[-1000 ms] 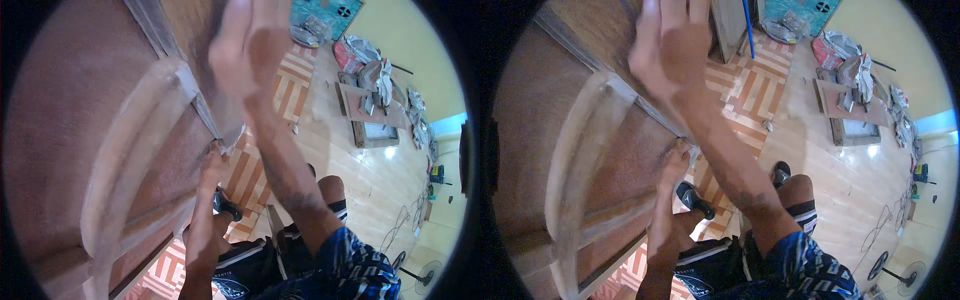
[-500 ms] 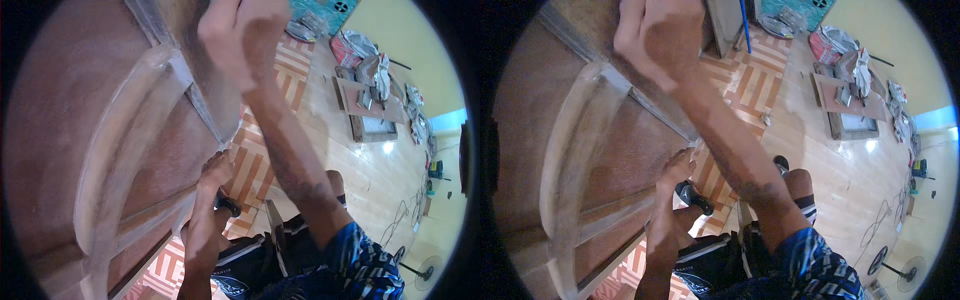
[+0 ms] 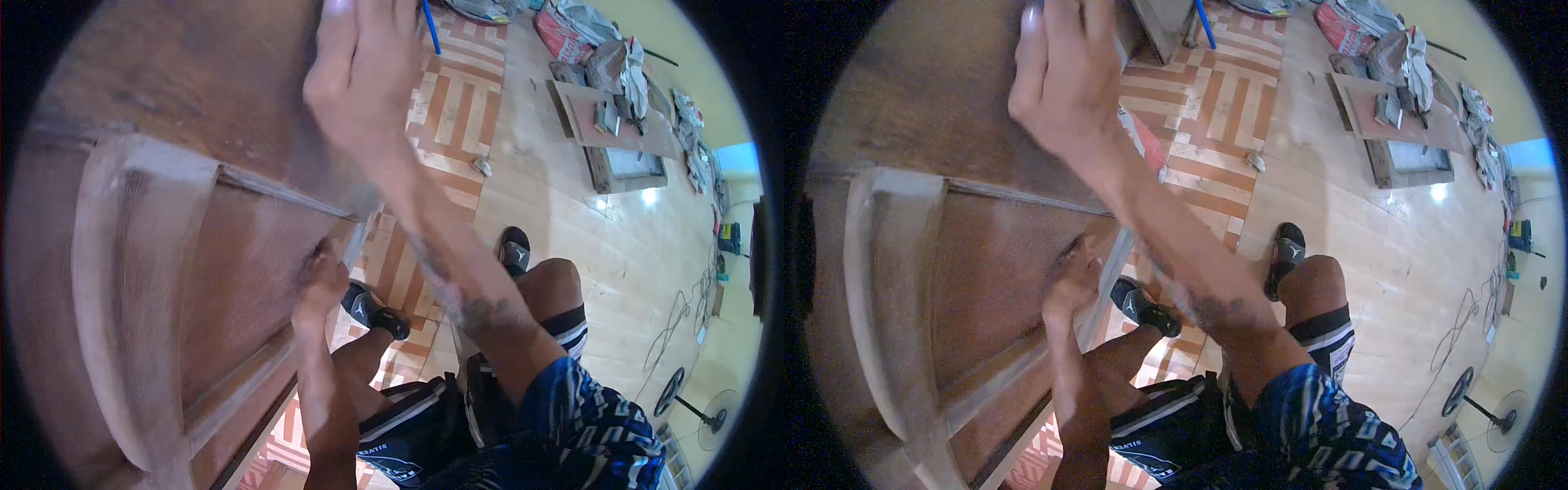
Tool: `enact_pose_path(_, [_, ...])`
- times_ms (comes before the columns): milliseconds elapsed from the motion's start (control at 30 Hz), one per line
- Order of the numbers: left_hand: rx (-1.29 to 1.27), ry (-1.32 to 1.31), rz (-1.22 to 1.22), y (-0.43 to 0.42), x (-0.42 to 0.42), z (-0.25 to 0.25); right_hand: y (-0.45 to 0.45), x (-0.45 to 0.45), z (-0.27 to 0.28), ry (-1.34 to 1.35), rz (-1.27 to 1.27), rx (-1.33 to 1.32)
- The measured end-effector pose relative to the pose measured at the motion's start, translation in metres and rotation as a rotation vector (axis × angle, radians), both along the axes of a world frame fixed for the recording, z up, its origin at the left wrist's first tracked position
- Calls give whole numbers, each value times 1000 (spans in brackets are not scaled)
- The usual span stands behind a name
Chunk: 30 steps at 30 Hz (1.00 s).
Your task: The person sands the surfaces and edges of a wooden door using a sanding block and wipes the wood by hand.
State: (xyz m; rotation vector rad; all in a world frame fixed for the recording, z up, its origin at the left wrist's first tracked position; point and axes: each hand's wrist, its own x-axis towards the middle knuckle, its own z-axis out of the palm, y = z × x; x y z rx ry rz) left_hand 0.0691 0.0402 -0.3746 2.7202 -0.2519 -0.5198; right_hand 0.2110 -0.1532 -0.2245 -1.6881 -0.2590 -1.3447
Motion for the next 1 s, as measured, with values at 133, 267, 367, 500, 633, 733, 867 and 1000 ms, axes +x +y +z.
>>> enact_pose_path(133, [182,195,-207,1,11,-5,70,-92,-132,220,99,61])
enact_pose_path(267, [199,463,-161,-5,8,9,73,-82,-141,158,114,119])
enact_pose_path(367, [167,419,-103,-7,9,24,33,-43,-63,15,79,73])
enact_pose_path(500, [-14,250,-205,0,8,4,34,-55,-64,87,44,46])
enact_pose_path(633, [-55,146,-290,14,8,-17,85,-95,-124,181,146,86])
enact_pose_path(733, [56,299,-194,17,-5,-12,87,-94,-130,106,173,71])
enact_pose_path(867, [26,348,-110,9,-12,5,27,-32,-60,217,60,99])
enact_pose_path(1000, [92,381,-123,-11,5,30,3,-13,-46,128,47,126])
